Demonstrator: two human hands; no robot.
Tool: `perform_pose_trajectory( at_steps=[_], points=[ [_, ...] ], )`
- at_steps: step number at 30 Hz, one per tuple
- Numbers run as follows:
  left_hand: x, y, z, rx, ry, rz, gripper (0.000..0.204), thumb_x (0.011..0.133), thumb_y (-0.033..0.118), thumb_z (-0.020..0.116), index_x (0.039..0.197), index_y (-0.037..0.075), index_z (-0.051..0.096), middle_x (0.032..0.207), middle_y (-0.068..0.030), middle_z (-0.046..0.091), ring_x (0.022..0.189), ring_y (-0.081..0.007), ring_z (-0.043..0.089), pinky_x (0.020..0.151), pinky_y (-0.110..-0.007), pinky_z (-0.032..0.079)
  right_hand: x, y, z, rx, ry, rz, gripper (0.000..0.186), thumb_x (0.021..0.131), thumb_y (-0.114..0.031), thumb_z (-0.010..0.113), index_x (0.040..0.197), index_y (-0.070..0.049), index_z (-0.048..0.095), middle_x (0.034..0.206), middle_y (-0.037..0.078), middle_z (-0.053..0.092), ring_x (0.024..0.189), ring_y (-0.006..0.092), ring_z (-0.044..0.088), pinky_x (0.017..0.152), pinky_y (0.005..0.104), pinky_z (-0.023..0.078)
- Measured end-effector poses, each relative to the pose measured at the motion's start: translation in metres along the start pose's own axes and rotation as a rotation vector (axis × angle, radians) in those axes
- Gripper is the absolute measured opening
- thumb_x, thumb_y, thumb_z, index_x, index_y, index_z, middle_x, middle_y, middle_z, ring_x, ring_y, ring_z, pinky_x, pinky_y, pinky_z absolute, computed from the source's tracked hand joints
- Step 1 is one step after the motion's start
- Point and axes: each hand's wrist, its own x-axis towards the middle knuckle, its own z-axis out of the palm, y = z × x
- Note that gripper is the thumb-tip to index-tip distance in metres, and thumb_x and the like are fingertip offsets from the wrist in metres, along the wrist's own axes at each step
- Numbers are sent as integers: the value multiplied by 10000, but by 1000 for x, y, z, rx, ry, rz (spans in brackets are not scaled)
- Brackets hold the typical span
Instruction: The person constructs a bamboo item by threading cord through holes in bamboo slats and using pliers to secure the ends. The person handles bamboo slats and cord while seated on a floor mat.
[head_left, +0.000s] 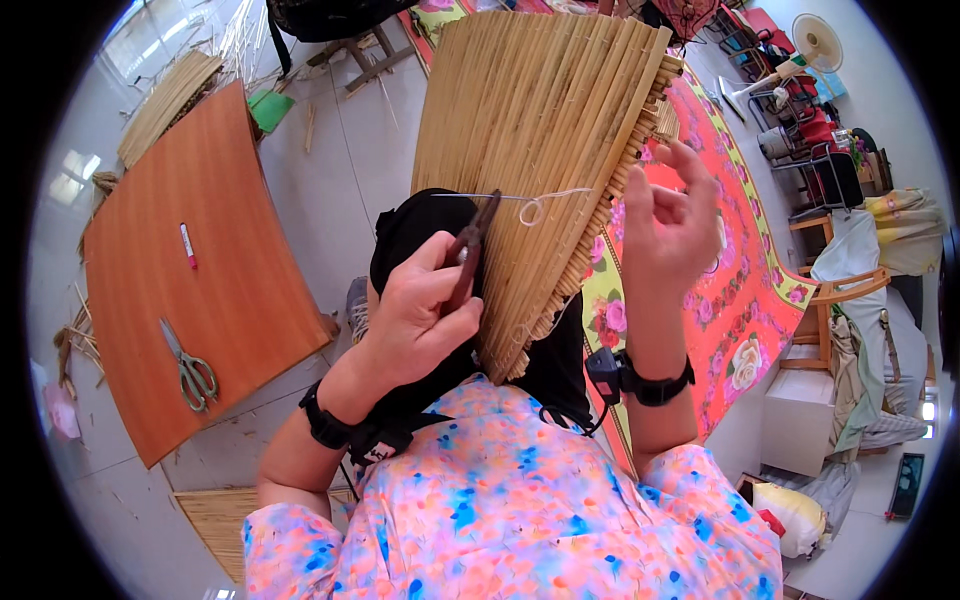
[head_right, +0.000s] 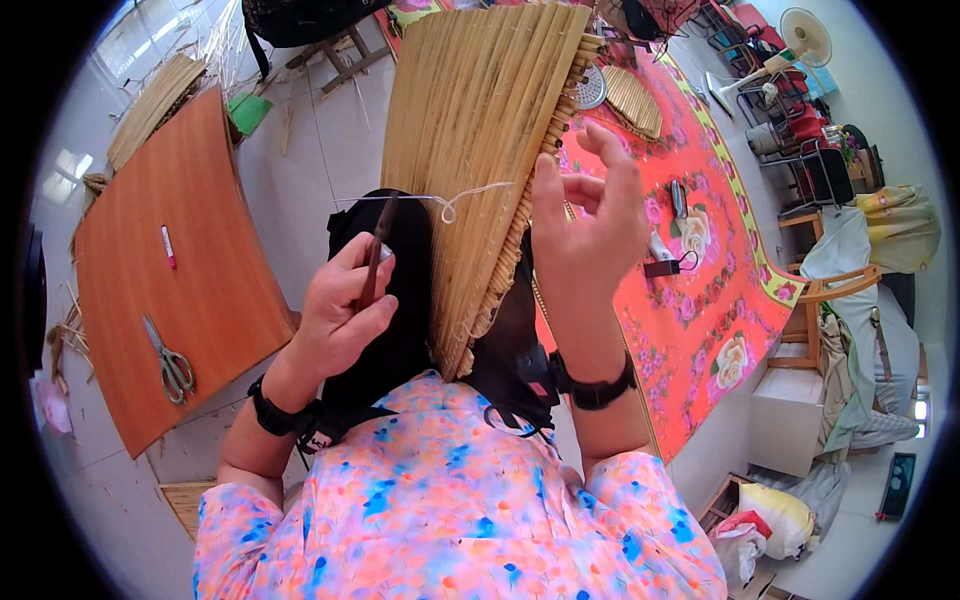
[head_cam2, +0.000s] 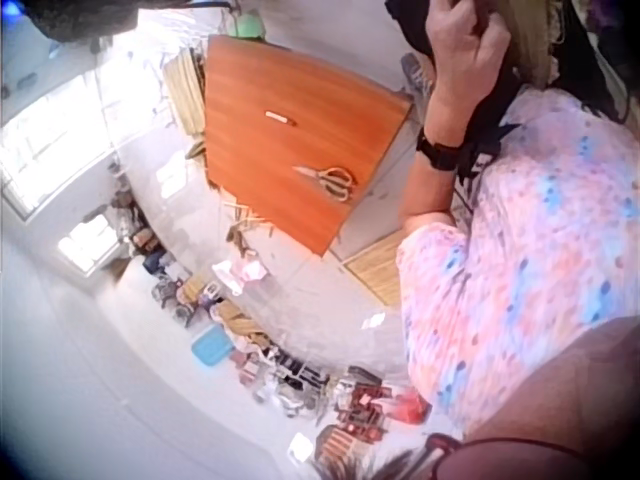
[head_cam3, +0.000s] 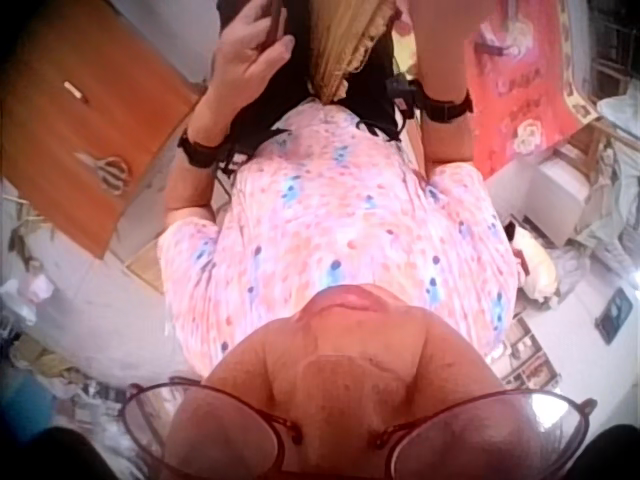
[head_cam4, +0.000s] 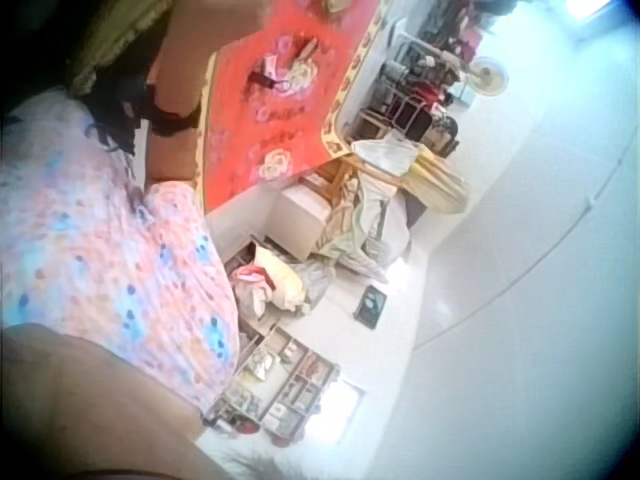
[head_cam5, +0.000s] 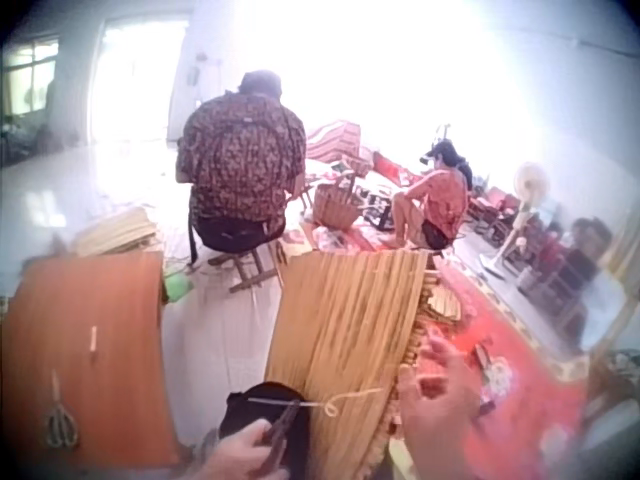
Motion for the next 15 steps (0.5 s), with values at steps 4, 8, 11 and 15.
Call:
perform_pose_trajectory(
  at_steps=[4, 8, 11, 15],
  points=[
    [7, 9, 6, -37, -57, 82, 200, 761, 3, 606, 673, 6, 427, 847, -87, 411, 720, -189, 417, 600, -298, 339, -16, -24, -17, 91, -171, -314, 293, 767, -61, 758, 1037, -32, 650, 972, 99, 697, 646, 177, 676, 588, 271, 544],
    [5, 19, 7, 18, -129, 103, 198, 760, -6, 613, 669, 7, 437, 886, -98, 443, 742, -191, 448, 611, -287, 367, -31, -16, -11, 222, -331, -344, 187, 769, -44, 750, 941, -39, 675, 840, 98, 699, 646, 217, 676, 556, 287, 531],
    [-5, 20, -3, 48, -183, 32, 201, 757, -13, 620, 665, 5, 443, 911, -106, 476, 755, -189, 469, 624, -293, 385, -31, -15, -10, 194, -397, -307, 113, 777, -23, 733, 876, -28, 678, 754, 102, 680, 640, 230, 673, 535, 298, 516],
    [-35, -7, -39, 108, -91, -187, 161, 783, 22, 616, 717, -24, 477, 912, -97, 497, 739, -173, 499, 615, -298, 417, -36, 0, -13, 137, -431, -318, 105, 779, -28, 733, 868, -24, 677, 757, 106, 677, 617, 223, 660, 532, 293, 509]
  ],
)
